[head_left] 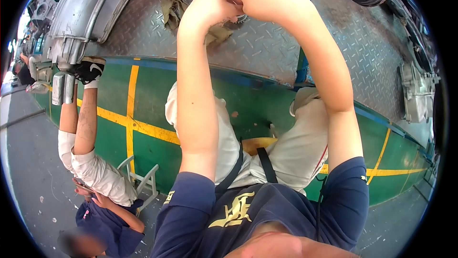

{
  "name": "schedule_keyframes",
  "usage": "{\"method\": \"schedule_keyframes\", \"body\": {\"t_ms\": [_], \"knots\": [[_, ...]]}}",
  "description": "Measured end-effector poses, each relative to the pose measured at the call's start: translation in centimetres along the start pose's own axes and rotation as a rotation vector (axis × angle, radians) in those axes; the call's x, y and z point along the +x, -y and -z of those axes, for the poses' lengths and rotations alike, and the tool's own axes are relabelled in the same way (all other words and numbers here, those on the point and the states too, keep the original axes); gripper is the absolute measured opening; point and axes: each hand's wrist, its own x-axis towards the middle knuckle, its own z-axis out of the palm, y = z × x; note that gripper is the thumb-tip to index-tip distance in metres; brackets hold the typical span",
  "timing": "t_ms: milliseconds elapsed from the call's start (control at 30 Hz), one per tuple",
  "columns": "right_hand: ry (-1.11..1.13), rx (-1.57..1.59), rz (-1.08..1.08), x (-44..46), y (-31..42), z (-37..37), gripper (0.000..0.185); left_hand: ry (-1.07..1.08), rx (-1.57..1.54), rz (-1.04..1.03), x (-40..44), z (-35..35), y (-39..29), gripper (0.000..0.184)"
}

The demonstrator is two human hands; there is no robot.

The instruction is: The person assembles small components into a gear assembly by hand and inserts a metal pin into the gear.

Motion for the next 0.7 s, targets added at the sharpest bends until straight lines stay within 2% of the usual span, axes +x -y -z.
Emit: {"method": "schedule_keyframes", "body": {"t_ms": [200, 300, 400, 500, 700], "knots": [[-0.020, 0.061, 0.118, 1.2, -0.4, 0.3, 0.012, 0.030, -0.291, 0.010, 0.4, 0.0, 1.7, 0.020], [-0.027, 0.114, 0.132, 1.3, -0.1, 0.4, 0.012, 0.019, -0.366, 0.024, 0.2, 0.0, 1.7, 0.017], [0.002, 0.098, 0.111, 1.6, 0.0, 0.5, 0.013, 0.003, -0.447, 0.011, 0.2, -0.1, 2.0, 0.022], [-0.163, 0.113, 0.179, 3.0, -1.2, -1.9, 0.015, 0.012, -0.533, 0.090, 0.1, 0.1, 2.3, 0.023], [-0.166, 0.128, 0.187, 4.2, -2.1, -2.8, 0.017, -0.025, -0.549, 0.124, 0.1, -0.1, 2.4, 0.022]]}}
